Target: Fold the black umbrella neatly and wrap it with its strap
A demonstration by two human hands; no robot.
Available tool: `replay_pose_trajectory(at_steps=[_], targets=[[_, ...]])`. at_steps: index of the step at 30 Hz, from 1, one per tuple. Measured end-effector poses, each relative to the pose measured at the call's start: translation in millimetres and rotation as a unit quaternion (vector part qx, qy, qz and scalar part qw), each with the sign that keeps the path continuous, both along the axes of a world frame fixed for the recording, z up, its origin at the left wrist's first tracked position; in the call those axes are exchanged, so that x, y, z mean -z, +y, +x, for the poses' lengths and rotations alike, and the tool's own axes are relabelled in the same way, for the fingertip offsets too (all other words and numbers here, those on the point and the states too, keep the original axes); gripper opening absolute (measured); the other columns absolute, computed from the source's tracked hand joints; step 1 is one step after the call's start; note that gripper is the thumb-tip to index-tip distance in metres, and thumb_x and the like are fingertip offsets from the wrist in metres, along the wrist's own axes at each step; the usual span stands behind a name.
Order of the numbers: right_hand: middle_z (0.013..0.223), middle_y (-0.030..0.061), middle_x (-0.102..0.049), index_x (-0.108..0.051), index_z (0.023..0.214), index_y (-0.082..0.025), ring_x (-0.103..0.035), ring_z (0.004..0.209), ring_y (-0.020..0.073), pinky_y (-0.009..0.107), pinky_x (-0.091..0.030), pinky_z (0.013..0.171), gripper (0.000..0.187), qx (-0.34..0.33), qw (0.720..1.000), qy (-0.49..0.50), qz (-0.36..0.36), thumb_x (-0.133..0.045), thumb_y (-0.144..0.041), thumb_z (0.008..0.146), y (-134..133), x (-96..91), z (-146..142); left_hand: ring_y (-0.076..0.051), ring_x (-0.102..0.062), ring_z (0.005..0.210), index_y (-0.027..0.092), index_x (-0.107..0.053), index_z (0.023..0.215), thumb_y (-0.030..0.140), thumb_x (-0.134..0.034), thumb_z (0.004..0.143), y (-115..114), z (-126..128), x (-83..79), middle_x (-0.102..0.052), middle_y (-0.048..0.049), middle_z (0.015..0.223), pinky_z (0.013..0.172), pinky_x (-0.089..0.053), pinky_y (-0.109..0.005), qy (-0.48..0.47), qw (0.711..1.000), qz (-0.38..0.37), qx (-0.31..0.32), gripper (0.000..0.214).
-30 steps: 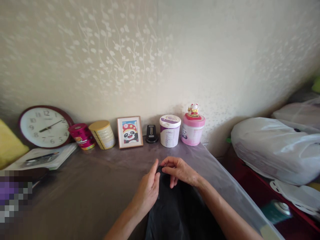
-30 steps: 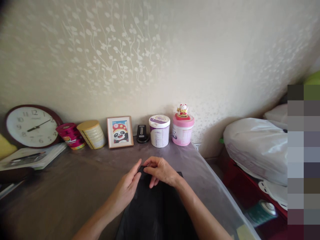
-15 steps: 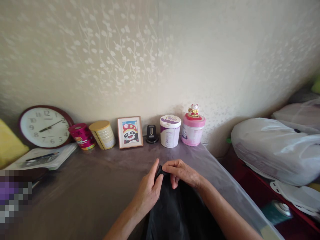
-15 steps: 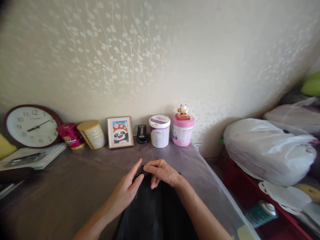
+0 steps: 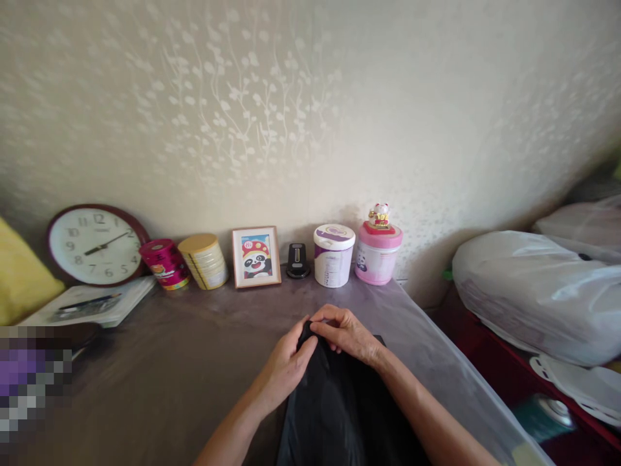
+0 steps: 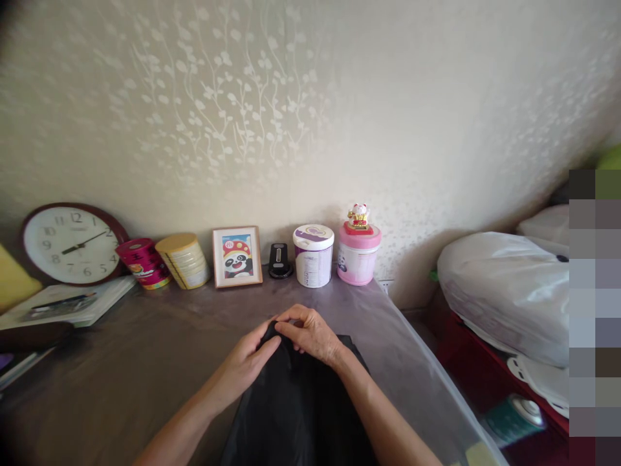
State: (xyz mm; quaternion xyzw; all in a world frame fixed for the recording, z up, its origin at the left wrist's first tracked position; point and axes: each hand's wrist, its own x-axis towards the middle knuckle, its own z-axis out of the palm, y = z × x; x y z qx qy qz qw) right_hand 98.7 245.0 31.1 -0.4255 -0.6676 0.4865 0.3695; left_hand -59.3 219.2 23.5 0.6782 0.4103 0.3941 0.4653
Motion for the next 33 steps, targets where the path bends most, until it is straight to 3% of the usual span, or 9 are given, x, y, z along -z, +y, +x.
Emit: replay_pose_trajectory(at_steps=[5, 10, 17, 20, 26, 33], targets=[[0.063, -0.0045, -0.051, -0.064, 0.090, -0.018, -0.043, 0.043, 0.0034, 0.015, -0.039, 0.039, 0.022, -0.021, 1.000, -0.010, -0.006, -0.056, -0.035, 0.079, 0, -0.7, -1, -0.022, -0.044, 0.122, 0.019, -0.047, 0.128, 0.035, -0.044, 0.087, 1, -5, 0.8, -0.053, -0.0052, 0.129, 0.106, -0.028, -0.036, 0.002, 1.000, -0.026, -0.007, 0.044], [0.048, -0.0087, -0.043, -0.063, 0.092, -0.018, -0.039, 0.039, 0.0036, 0.015, -0.036, 0.039, 0.020, 0.003, 0.999, -0.020, -0.044, -0.056, -0.030, 0.079, 3, 2.8, -3, -0.020, -0.055, 0.102, 0.019, -0.055, 0.119, 0.037, -0.041, 0.088, 2, -6, -3.5, -0.064, -0.0044, 0.110, 0.094, -0.038, -0.033, -0.013, 1.000, -0.021, 0.010, 0.038], [0.056, -0.0072, -0.045, -0.059, 0.088, -0.019, -0.044, 0.045, 0.0050, 0.014, -0.039, 0.039, 0.014, 0.036, 0.999, -0.027, 0.009, -0.057, -0.027, 0.076, 5, 10.7, -6, -0.018, -0.056, 0.086, 0.016, -0.062, 0.105, 0.041, -0.043, 0.086, 8, -4, 2.7, -0.065, -0.0021, 0.086, 0.077, -0.042, -0.027, 0.002, 1.000, -0.022, -0.018, 0.037], [0.061, -0.0062, -0.047, -0.059, 0.089, -0.020, -0.045, 0.047, 0.0052, 0.014, -0.039, 0.038, 0.014, 0.044, 0.998, -0.038, 0.022, -0.057, -0.026, 0.077, 5, 10.7, -7, -0.018, -0.055, 0.085, 0.016, -0.062, 0.103, 0.040, -0.043, 0.085, 11, -5, 6.9, -0.064, -0.0018, 0.085, 0.076, -0.042, -0.026, 0.003, 1.000, -0.018, -0.021, 0.036], [0.091, -0.0002, -0.052, -0.064, 0.095, -0.021, -0.048, 0.052, 0.0032, 0.015, -0.043, 0.040, 0.019, 0.025, 0.998, -0.027, 0.060, -0.058, -0.028, 0.078, 7, 8.9, -7, -0.015, -0.052, 0.074, 0.016, -0.063, 0.089, 0.043, -0.042, 0.084, 12, -8, 9.8, -0.061, -0.0003, 0.078, 0.070, -0.040, -0.025, 0.024, 0.999, -0.006, -0.026, 0.034], [0.084, -0.0013, -0.051, -0.063, 0.084, -0.018, -0.047, 0.050, 0.0030, 0.015, -0.041, 0.040, 0.014, 0.026, 0.997, -0.028, 0.069, -0.059, -0.030, 0.078, 7, 7.4, -9, -0.012, -0.042, 0.061, 0.016, -0.057, 0.072, 0.045, -0.042, 0.082, 12, -5, 8.3, -0.048, 0.0040, 0.062, 0.056, -0.032, -0.022, 0.052, 0.997, -0.027, -0.055, 0.035]])
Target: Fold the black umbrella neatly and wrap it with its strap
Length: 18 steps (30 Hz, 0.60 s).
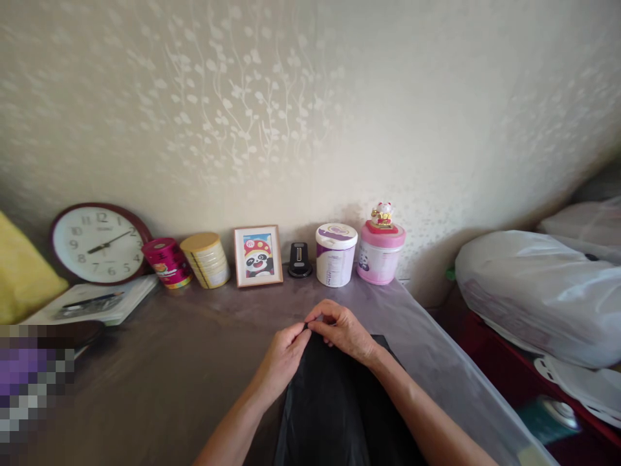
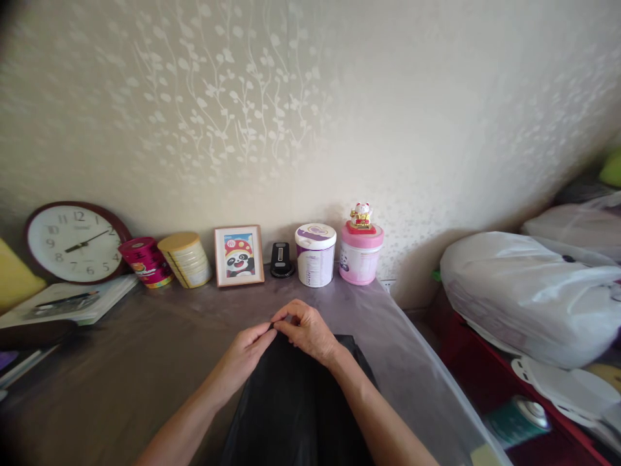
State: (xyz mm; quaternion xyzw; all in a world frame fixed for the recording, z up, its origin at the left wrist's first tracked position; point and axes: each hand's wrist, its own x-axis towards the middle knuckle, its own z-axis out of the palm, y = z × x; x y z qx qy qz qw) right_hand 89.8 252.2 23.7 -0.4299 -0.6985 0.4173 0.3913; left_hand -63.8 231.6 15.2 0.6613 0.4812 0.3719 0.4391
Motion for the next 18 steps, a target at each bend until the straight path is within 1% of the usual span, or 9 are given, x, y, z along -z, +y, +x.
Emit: replay_pose_trajectory(at_steps=[5, 8, 10, 12, 14, 18], targets=[[0.072, -0.0028, -0.051, -0.061, 0.087, -0.019, -0.047, 0.050, 0.0050, 0.016, -0.039, 0.041, 0.013, 0.002, 1.000, -0.027, 0.011, -0.055, -0.027, 0.080, 1.0, 1.5, -0.7, -0.011, -0.038, 0.058, 0.016, -0.056, 0.068, 0.047, -0.041, 0.081, 1.2, -0.2, 2.5, -0.043, 0.0048, 0.059, 0.054, -0.029, -0.022, 0.007, 1.000, 0.002, -0.012, 0.037], [0.078, -0.0011, -0.054, -0.064, 0.087, -0.019, -0.048, 0.055, 0.0054, 0.018, -0.041, 0.049, 0.013, -0.001, 0.995, -0.058, 0.077, -0.054, -0.020, 0.079, 1.1, -0.5, -1.0, -0.011, -0.037, 0.056, 0.016, -0.056, 0.067, 0.046, -0.041, 0.081, 1.2, -0.2, 3.9, -0.041, 0.0049, 0.057, 0.053, -0.029, -0.023, 0.016, 1.000, 0.007, -0.017, 0.037], [0.082, -0.0004, -0.056, -0.065, 0.083, -0.019, -0.049, 0.060, 0.0062, 0.019, -0.041, 0.056, 0.013, 0.001, 0.989, -0.080, 0.128, -0.054, -0.016, 0.077, 0.7, -2.5, -1.8, -0.011, -0.040, 0.058, 0.015, -0.057, 0.067, 0.045, -0.041, 0.082, 0.3, -0.2, 3.7, -0.044, 0.0039, 0.059, 0.055, -0.031, -0.023, 0.010, 1.000, 0.012, -0.013, 0.037], [0.079, -0.0006, -0.056, -0.064, 0.081, -0.019, -0.049, 0.062, 0.0073, 0.020, -0.041, 0.059, 0.013, 0.010, 0.984, -0.093, 0.151, -0.054, -0.014, 0.076, 0.4, -3.5, -3.4, -0.012, -0.043, 0.061, 0.016, -0.058, 0.068, 0.045, -0.040, 0.083, -1.3, -0.4, 2.5, -0.049, 0.0029, 0.062, 0.058, -0.033, -0.023, 0.003, 1.000, 0.014, -0.008, 0.037], [0.077, -0.0011, -0.057, -0.063, 0.079, -0.019, -0.049, 0.063, 0.0081, 0.021, -0.041, 0.060, 0.012, 0.025, 0.985, -0.091, 0.144, -0.053, -0.013, 0.075, 0.6, -2.7, -5.6, -0.013, -0.045, 0.063, 0.016, -0.059, 0.070, 0.046, -0.039, 0.084, -3.0, -0.6, 0.7, -0.051, 0.0024, 0.063, 0.059, -0.035, -0.023, -0.002, 1.000, 0.013, -0.007, 0.038], [0.071, -0.0022, -0.057, -0.061, 0.077, -0.019, -0.050, 0.062, 0.0090, 0.020, -0.041, 0.058, 0.011, 0.044, 0.993, -0.073, 0.087, -0.052, -0.014, 0.074, 1.4, -0.3, -9.4, -0.014, -0.047, 0.066, 0.016, -0.060, 0.072, 0.046, -0.038, 0.085, -4.5, -0.9, -1.0, -0.054, 0.0019, 0.066, 0.063, -0.036, -0.024, -0.007, 1.000, 0.012, -0.001, 0.040]])
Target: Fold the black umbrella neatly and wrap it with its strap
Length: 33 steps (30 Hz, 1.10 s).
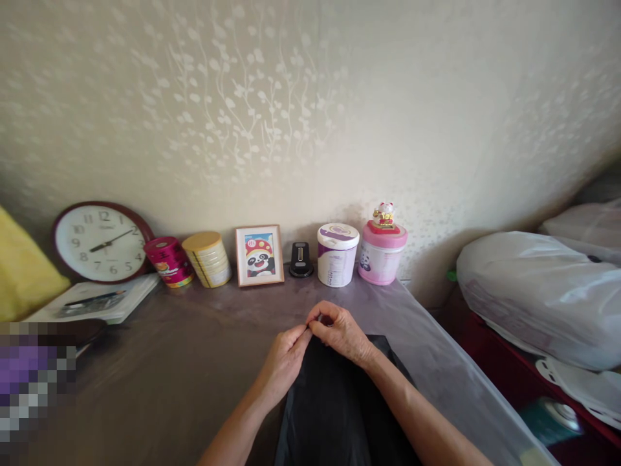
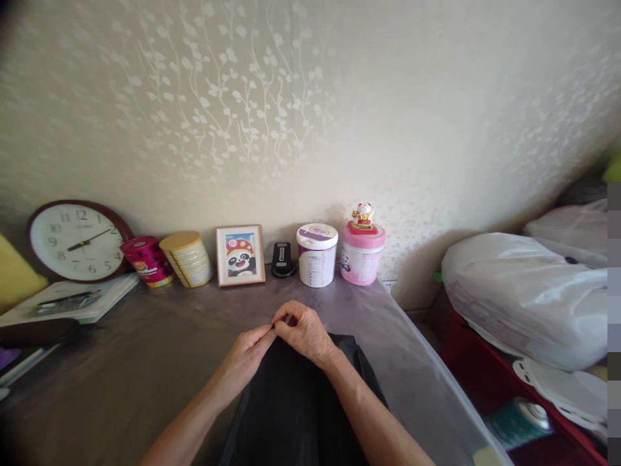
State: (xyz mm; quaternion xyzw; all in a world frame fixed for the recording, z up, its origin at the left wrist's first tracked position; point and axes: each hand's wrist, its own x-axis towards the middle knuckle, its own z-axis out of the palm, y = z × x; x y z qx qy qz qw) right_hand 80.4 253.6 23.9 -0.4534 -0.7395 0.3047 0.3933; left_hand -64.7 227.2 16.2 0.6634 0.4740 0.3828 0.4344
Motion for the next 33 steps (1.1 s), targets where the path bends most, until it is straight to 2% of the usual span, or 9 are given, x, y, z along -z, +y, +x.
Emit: replay_pose_trajectory(at_steps=[2, 8, 13, 15, 18, 22, 25, 29, 33], targets=[[0.070, -0.0026, -0.057, -0.061, 0.076, -0.019, -0.050, 0.061, 0.0089, 0.020, -0.041, 0.058, 0.011, 0.004, 1.000, -0.002, -0.002, -0.052, -0.014, 0.073, -1, -1.3, -1, -0.014, -0.048, 0.067, 0.016, -0.060, 0.072, 0.046, -0.038, 0.085, 1, 0, 1.1, -0.055, 0.0017, 0.067, 0.064, -0.036, -0.024, -0.005, 1.000, -0.001, 0.000, 0.040], [0.071, -0.0011, -0.058, -0.061, 0.071, -0.018, -0.050, 0.061, 0.0091, 0.021, -0.040, 0.059, 0.010, 0.015, 0.996, -0.069, 0.062, -0.053, -0.011, 0.071, -5, -6.6, -6, -0.014, -0.047, 0.066, 0.015, -0.061, 0.072, 0.048, -0.042, 0.083, 2, -2, 4.2, -0.054, 0.0025, 0.065, 0.060, -0.035, -0.023, 0.003, 1.000, -0.012, -0.008, 0.040], [0.067, -0.0024, -0.057, -0.059, 0.084, -0.018, -0.053, 0.050, 0.0080, 0.020, -0.042, 0.050, 0.016, 0.020, 0.997, 0.039, -0.066, -0.048, -0.029, 0.083, 1, 0.9, -7, -0.013, -0.045, 0.061, 0.016, -0.058, 0.067, 0.050, -0.044, 0.081, 1, -4, 7.5, -0.050, 0.0036, 0.060, 0.057, -0.033, -0.023, -0.013, 0.999, -0.020, -0.042, 0.039], [0.061, -0.0037, -0.054, -0.058, 0.087, -0.018, -0.053, 0.048, 0.0086, 0.020, -0.043, 0.050, 0.019, 0.042, 0.994, 0.055, -0.080, -0.045, -0.033, 0.085, 2, 1.2, -2, -0.012, -0.045, 0.060, 0.017, -0.058, 0.066, 0.049, -0.043, 0.081, 1, -4, 12.2, -0.049, 0.0037, 0.060, 0.057, -0.033, -0.023, -0.016, 0.998, -0.017, -0.057, 0.039], [0.065, -0.0018, -0.058, -0.058, 0.081, -0.019, -0.056, 0.058, 0.0104, 0.023, -0.044, 0.059, 0.014, 0.064, 0.998, -0.025, 0.002, -0.047, -0.028, 0.085, -5, -3.1, 5, -0.012, -0.045, 0.058, 0.017, -0.057, 0.067, 0.047, -0.043, 0.081, 3, -6, 21.5, -0.048, 0.0036, 0.058, 0.054, -0.032, -0.023, -0.003, 0.997, -0.012, -0.079, 0.037], [0.086, 0.0037, -0.063, -0.063, 0.083, -0.020, -0.057, 0.082, 0.0153, 0.027, -0.043, 0.075, 0.015, 0.015, 0.975, -0.201, 0.095, -0.048, -0.020, 0.084, -25, -7.9, 3, -0.014, -0.050, 0.062, 0.018, -0.058, 0.069, 0.043, -0.045, 0.078, 9, -6, 35.3, -0.054, 0.0018, 0.062, 0.058, -0.037, -0.024, 0.006, 0.996, -0.007, -0.090, 0.030], [0.096, 0.0063, -0.064, -0.065, 0.089, -0.019, -0.055, 0.094, 0.0189, 0.032, -0.040, 0.087, 0.015, -0.038, 0.945, -0.306, 0.109, -0.051, -0.022, 0.083, -42, -7.9, -5, -0.015, -0.054, 0.064, 0.019, -0.056, 0.067, 0.041, -0.045, 0.077, 15, -4, 45.5, -0.057, 0.0010, 0.063, 0.061, -0.040, -0.026, 0.012, 0.996, -0.004, -0.091, 0.027], [0.106, 0.0107, -0.063, -0.065, 0.096, -0.015, -0.051, 0.106, 0.0240, 0.040, -0.031, 0.100, 0.025, -0.060, 0.921, -0.375, 0.092, -0.056, -0.033, 0.082, -66, -6.3, -17, -0.014, -0.052, 0.059, 0.020, -0.052, 0.063, 0.040, -0.046, 0.074, 19, -2, 55.4, -0.054, 0.0028, 0.058, 0.059, -0.040, -0.026, 0.031, 0.995, 0.004, -0.099, 0.024], [0.104, 0.0155, -0.065, -0.067, 0.098, -0.012, -0.051, 0.110, 0.0280, 0.046, -0.029, 0.103, 0.037, -0.099, 0.895, -0.425, 0.097, -0.051, -0.042, 0.084, -93, 5.6, -34, -0.015, -0.052, 0.060, 0.020, -0.054, 0.072, 0.039, -0.044, 0.075, 11, -10, 51.5, -0.055, 0.0019, 0.061, 0.063, -0.042, -0.028, 0.047, 0.991, 0.020, -0.128, 0.022]])
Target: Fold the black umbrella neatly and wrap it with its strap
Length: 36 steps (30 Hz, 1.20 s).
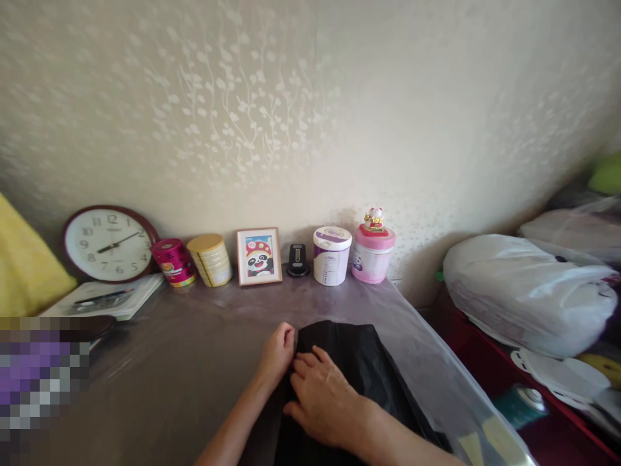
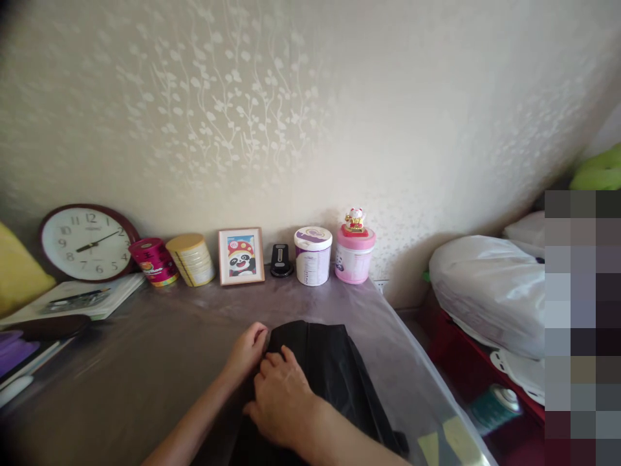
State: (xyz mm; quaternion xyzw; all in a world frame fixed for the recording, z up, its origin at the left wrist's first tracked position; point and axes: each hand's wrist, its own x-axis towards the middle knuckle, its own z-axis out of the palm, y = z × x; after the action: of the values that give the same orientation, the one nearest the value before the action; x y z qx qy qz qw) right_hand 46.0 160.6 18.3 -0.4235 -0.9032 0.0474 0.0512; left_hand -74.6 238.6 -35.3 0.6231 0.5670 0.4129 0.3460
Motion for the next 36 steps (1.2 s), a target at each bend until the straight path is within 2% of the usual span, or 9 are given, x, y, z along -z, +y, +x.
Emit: replay_pose_trajectory(at_steps=[4, 6, 11, 13, 16, 22, 29, 33, 36], targets=[[0.102, 0.0189, -0.066, -0.069, 0.097, -0.009, -0.054, 0.106, 0.0299, 0.046, -0.031, 0.102, 0.043, -0.036, 0.997, -0.067, -0.013, -0.053, -0.046, 0.081, -21, 18.4, -19, -0.017, -0.060, 0.070, 0.020, -0.055, 0.095, 0.043, -0.040, 0.079, -34, -11, -15.6, -0.062, -0.0034, 0.082, 0.068, -0.045, -0.030, -0.017, 0.999, 0.024, -0.016, 0.032], [0.107, 0.0202, -0.064, -0.068, 0.099, -0.007, -0.053, 0.108, 0.0313, 0.045, -0.035, 0.098, 0.042, -0.044, 0.996, -0.072, -0.018, -0.055, -0.043, 0.080, -29, 16.8, -23, -0.017, -0.060, 0.066, 0.020, -0.055, 0.098, 0.048, -0.038, 0.081, -58, -14, -20.5, -0.061, -0.0020, 0.075, 0.066, -0.047, -0.030, -0.038, 0.999, 0.023, -0.013, 0.038], [0.094, 0.0079, -0.070, -0.070, 0.093, -0.016, -0.063, 0.091, 0.0209, 0.028, -0.046, 0.078, 0.028, -0.169, 0.979, -0.032, -0.111, -0.054, -0.035, 0.083, -38, -29.7, -6, -0.018, -0.061, 0.066, 0.019, -0.057, 0.098, 0.062, -0.043, 0.076, -108, -15, -16.0, -0.062, -0.0019, 0.074, 0.062, -0.049, -0.030, -0.145, 0.989, -0.034, -0.007, 0.050], [0.086, 0.0033, -0.071, -0.070, 0.088, -0.020, -0.063, 0.078, 0.0149, 0.023, -0.045, 0.070, 0.027, -0.124, 0.986, 0.006, -0.107, -0.044, -0.026, 0.088, -34, -47.3, 7, -0.018, -0.061, 0.066, 0.019, -0.056, 0.100, 0.063, -0.043, 0.076, -119, -13, -12.8, -0.063, -0.0027, 0.078, 0.061, -0.049, -0.030, -0.174, 0.984, -0.046, 0.000, 0.052], [0.094, 0.0058, -0.069, -0.068, 0.095, -0.017, -0.061, 0.090, 0.0175, 0.027, -0.044, 0.080, 0.025, -0.005, 0.999, 0.052, -0.012, -0.044, -0.022, 0.087, -18, -51.6, 23, -0.018, -0.061, 0.068, 0.020, -0.056, 0.102, 0.057, -0.042, 0.080, -129, -6, -9.5, -0.063, -0.0048, 0.085, 0.062, -0.049, -0.030, -0.169, 0.985, -0.028, 0.019, 0.046], [0.123, 0.0075, -0.058, -0.063, 0.108, -0.020, -0.049, 0.118, 0.0194, 0.039, -0.026, 0.105, 0.028, -0.040, 0.998, 0.036, -0.015, -0.049, -0.033, 0.088, 14, -18.1, 34, -0.018, -0.059, 0.075, 0.020, -0.059, 0.097, 0.039, -0.043, 0.085, -140, 5, 4.1, -0.059, -0.0059, 0.084, 0.071, -0.048, -0.032, -0.032, 0.995, 0.070, 0.060, 0.028], [0.110, 0.0048, -0.065, -0.066, 0.099, -0.020, -0.053, 0.110, 0.0170, 0.035, -0.029, 0.101, 0.027, -0.018, 0.999, -0.028, 0.000, -0.041, -0.030, 0.091, 59, -6.4, 28, -0.019, -0.060, 0.082, 0.018, -0.055, 0.111, 0.035, -0.039, 0.088, -144, 6, 14.8, -0.059, -0.0098, 0.094, 0.074, -0.048, -0.033, 0.045, 0.991, 0.087, 0.086, 0.032], [0.109, 0.0088, -0.065, -0.066, 0.098, -0.019, -0.056, 0.105, 0.0199, 0.033, -0.035, 0.093, 0.033, 0.142, 0.989, -0.041, 0.026, -0.035, -0.030, 0.093, 77, -5.0, 35, -0.017, -0.060, 0.077, 0.018, -0.054, 0.112, 0.034, -0.038, 0.089, -147, 6, 17.3, -0.059, -0.0080, 0.091, 0.072, -0.049, -0.031, 0.071, 0.988, 0.101, 0.096, 0.032], [0.113, 0.0103, -0.063, -0.064, 0.105, -0.018, -0.055, 0.106, 0.0217, 0.030, -0.037, 0.090, 0.030, 0.295, 0.954, 0.016, 0.052, -0.042, -0.031, 0.089, 78, -12.6, 57, -0.016, -0.060, 0.076, 0.017, -0.053, 0.116, 0.034, -0.038, 0.090, -150, 5, 15.2, -0.058, -0.0072, 0.090, 0.071, -0.050, -0.031, 0.085, 0.985, 0.123, 0.089, 0.034]])
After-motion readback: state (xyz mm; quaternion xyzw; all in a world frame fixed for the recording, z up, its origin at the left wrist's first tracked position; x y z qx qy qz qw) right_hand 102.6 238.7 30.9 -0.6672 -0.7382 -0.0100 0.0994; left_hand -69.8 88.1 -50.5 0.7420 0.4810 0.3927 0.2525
